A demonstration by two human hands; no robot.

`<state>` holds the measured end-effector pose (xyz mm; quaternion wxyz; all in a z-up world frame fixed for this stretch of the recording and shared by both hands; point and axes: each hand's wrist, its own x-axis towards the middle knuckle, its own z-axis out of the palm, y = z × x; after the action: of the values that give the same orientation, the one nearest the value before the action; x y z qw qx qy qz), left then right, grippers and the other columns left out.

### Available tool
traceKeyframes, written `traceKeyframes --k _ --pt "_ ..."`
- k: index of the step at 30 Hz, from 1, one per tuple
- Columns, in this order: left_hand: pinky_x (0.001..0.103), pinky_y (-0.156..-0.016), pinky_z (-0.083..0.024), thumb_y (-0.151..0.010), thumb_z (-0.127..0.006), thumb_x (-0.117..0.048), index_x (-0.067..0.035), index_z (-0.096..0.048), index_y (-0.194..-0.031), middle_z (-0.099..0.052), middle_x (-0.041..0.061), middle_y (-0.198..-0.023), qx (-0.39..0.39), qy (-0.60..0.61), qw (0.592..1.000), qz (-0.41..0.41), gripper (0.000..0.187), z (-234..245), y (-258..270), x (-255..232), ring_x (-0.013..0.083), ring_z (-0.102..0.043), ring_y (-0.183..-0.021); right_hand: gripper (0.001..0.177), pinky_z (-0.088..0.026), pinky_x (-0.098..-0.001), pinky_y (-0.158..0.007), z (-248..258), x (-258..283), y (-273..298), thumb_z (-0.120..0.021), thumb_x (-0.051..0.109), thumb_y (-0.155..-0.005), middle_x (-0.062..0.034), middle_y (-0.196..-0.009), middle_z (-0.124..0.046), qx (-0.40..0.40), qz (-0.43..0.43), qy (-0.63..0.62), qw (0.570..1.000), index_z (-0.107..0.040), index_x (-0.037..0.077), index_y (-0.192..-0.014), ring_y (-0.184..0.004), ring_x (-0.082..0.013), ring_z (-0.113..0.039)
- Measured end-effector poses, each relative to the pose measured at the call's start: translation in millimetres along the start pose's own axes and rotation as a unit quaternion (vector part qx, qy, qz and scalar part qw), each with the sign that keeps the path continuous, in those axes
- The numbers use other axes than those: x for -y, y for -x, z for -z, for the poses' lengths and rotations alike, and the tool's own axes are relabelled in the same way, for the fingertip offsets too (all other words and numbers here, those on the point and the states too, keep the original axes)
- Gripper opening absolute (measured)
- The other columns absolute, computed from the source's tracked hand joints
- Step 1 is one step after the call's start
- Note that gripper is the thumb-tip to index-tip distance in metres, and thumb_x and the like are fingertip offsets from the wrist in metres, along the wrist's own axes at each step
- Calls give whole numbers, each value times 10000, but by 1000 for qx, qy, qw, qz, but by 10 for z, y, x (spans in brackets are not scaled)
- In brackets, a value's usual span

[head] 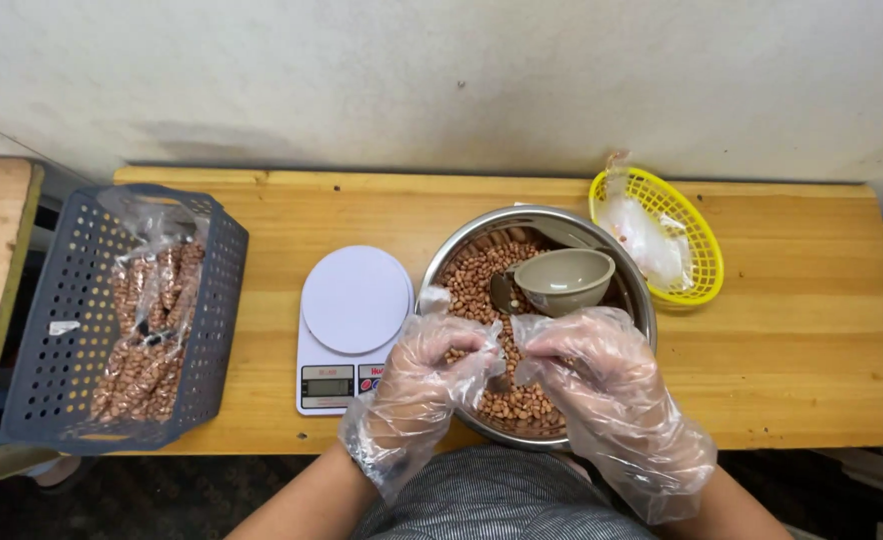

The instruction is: The person fills small plastic bags with peanuts using a funnel and a scoop, weighs the bags on a digital scale, and twists the tops of the bags to seal them.

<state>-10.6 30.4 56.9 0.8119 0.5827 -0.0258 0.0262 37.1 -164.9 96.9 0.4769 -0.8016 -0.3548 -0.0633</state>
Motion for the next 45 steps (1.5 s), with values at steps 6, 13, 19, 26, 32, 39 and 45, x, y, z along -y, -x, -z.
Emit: traceKeyframes --k 6,13,19,26,32,39,45 --pt "347 -883 -585 -776 -826 0 9 -786 -847 -765 146 -912 18 -22 994 -106 82 166 -121 121 213 -707 -901 157 -530 -353 -900 -50 14 -111 -672 238 -931 -46 -1000 -774 26 -15 -39 999 -731 120 -1017 -908 -199 -744" --pt "353 -943 -606 -935 -722 -133 -117 -748 -1033 -751 50 -996 75 -170 975 -124 103 123 -115 -133 197 -715 -957 121 -648 -340 -808 -21 56 -256 -692 154 -910 -81 -941 -779 32 7 -147 989 -718 70 -992 -856 -216 -791" --pt "343 -858 -560 -921 -719 -165 -123 -752 -895 -759 -4 -834 72 -248 946 -198 60 44 -293 -449 171 -758 -804 88 -635 -340 -793 -63 -87 -237 -725 118 -880 -86 -915 -760 7 -18 -217 976 -686 79 -948 -847 -218 -774" --pt "425 -1004 -326 -1006 -588 -292 -182 -719 -927 -752 -32 -896 129 -363 894 -227 188 32 -300 -569 195 -721 -848 290 -594 -314 -807 -34 -49 -41 -829 40 -802 -137 -1016 -651 -16 -134 -354 926 -641 41 -1023 -866 -194 -683" --pt "481 -917 -351 -941 -572 -236 -170 -715 -878 -688 10 -846 147 -390 872 -258 170 -56 -344 -732 249 -685 -838 216 -522 -326 -801 77 69 -157 -769 222 -850 -29 -909 -722 -27 2 -49 998 -620 149 -989 -778 -170 -674" --pt "700 -1207 -163 -957 -534 -149 -115 -661 -901 -660 28 -778 145 -351 857 -349 142 -107 -207 -582 250 -665 -811 300 -565 -352 -832 -33 -114 223 -750 148 -861 -62 -1123 -769 -65 80 48 994 -648 107 -1140 -914 -195 -784" --pt "460 -1094 -320 -994 -635 -289 -202 -757 -999 -777 -54 -948 93 -320 915 -227 150 -86 -35 -382 181 -726 -908 367 -722 -399 -870 -127 -9 195 -635 2 -942 -110 -1100 -794 -63 122 -127 982 -564 172 -1259 -989 -280 -857"
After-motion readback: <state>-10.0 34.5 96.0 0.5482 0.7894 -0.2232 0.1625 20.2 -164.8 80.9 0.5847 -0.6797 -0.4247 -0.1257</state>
